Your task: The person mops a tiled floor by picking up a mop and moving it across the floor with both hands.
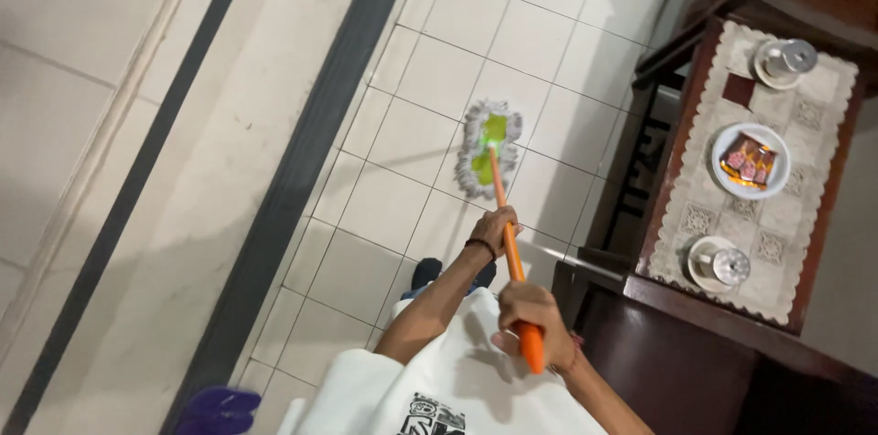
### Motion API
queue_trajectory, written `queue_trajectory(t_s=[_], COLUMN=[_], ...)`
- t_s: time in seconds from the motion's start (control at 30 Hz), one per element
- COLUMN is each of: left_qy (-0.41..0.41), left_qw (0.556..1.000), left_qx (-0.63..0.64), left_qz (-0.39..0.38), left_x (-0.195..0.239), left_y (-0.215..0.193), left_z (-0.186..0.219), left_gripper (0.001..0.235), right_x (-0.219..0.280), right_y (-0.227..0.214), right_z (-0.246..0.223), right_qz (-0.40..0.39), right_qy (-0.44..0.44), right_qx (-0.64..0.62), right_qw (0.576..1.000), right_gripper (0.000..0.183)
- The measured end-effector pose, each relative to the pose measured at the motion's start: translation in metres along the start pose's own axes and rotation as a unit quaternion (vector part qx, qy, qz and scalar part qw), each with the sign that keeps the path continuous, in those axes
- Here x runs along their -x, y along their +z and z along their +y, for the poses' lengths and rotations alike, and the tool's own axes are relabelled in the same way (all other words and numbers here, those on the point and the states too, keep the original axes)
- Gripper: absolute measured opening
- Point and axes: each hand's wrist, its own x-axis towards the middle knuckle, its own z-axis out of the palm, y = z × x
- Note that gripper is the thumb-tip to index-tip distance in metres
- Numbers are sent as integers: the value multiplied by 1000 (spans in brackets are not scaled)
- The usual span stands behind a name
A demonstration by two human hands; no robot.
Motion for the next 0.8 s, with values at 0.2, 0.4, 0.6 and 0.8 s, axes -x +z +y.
queue_trajectory(t_s=[0.2, 0.4, 0.6, 0.8], left_qy=[-63, -174, -365, -340], left_qw=[997, 970, 907, 902], left_qx=[22, -168, -212, -250], left_qz=[28, -33, 3, 90], left_x=[26, 110, 182, 163], left_y=[-27, -73, -63, -76], left_z=[6, -5, -88, -88], left_gripper=[21, 14, 14, 7], right_x=[-13, -24, -13, -52], right_y=[-9, -13, 20, 26], right_z=[-7, -9, 67, 41], right_qz=[-69, -114, -173, -168], right_qy=[-17, 68, 198, 266], right_qx=[-71, -182, -166, -132], right_qw=[995, 974, 950, 940], right_gripper=[32, 35, 39, 37])
